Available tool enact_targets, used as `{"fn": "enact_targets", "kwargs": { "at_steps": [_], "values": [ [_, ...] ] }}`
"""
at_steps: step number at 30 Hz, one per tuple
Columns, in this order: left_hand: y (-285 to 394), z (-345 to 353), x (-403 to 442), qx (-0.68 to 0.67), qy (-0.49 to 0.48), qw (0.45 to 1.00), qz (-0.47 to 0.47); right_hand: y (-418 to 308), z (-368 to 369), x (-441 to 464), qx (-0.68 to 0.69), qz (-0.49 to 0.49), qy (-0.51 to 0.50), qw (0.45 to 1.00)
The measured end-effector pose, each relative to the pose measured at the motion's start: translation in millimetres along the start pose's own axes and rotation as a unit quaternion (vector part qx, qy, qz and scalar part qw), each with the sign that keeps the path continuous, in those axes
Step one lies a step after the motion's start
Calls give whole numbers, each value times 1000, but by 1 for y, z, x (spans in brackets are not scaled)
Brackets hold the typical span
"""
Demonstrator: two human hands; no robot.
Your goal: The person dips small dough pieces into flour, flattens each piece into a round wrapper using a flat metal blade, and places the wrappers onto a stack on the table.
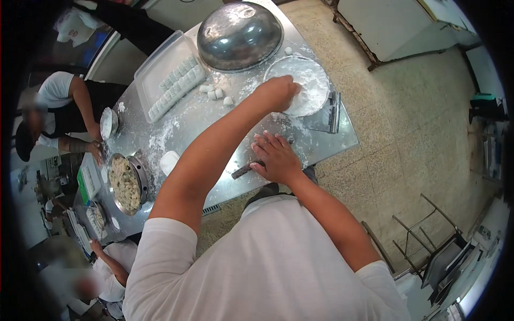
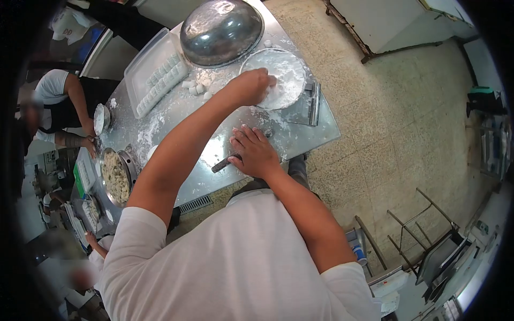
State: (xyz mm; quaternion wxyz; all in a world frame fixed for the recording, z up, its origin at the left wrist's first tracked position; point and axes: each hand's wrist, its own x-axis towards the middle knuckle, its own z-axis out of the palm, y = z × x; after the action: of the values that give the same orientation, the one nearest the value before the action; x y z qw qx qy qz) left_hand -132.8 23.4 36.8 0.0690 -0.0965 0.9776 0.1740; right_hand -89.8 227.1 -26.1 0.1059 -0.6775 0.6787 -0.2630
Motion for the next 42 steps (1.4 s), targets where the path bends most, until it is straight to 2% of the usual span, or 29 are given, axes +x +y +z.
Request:
{"fn": "enact_targets", "kwargs": {
  "at_steps": [4, 6, 10, 12, 18, 20, 24, 27, 28, 31, 34, 36, 37, 39, 42],
  "values": [
    [7, -7, 4, 30, -59, 998, -6, -1, 0, -2, 0, 1, -4, 1000],
    [11, -12, 3, -94, 87, 992, -2, -1, -1, -1, -1, 3, -8, 1000],
    [12, 8, 1, -45, 74, 996, -25, -2, -1, -1, -7, 16, -30, 999],
    [16, 12, -5, -29, 130, 991, -22, -3, -1, 1, -14, 16, -38, 999],
    [0, 2, -32, -77, 109, 991, -24, -7, -2, 3, -44, 16, -39, 998],
    [-7, -25, -68, -176, 211, 961, 20, -6, 1, 2, -55, 8, -33, 998],
    [-35, -45, -173, -159, 135, 967, -149, -5, 4, 2, -46, -1, 5, 999],
    [-60, 20, -229, -147, 82, 954, -249, -8, 3, 3, -55, 3, 1, 998],
    [-69, 51, -242, -133, 91, 957, -241, -9, 3, 4, -59, 8, 0, 998],
    [-57, 42, -245, -179, 88, 941, -274, -10, 1, 6, -69, 5, -11, 998],
    [-53, 46, -228, -182, 135, 922, -315, -11, 3, 6, -81, 4, -6, 997],
    [-51, 68, -208, 64, 244, 913, -320, -11, 3, 9, -85, -3, -13, 996],
    [-57, 77, -209, 60, 241, 913, -323, -11, 3, 8, -92, -2, -16, 996],
    [-70, 91, -200, 82, 197, 940, -268, -11, 4, 11, -90, 5, -17, 996],
    [-81, 87, -206, 102, 158, 948, -258, -11, 2, 2, -82, 11, -28, 996]
  ]
}}
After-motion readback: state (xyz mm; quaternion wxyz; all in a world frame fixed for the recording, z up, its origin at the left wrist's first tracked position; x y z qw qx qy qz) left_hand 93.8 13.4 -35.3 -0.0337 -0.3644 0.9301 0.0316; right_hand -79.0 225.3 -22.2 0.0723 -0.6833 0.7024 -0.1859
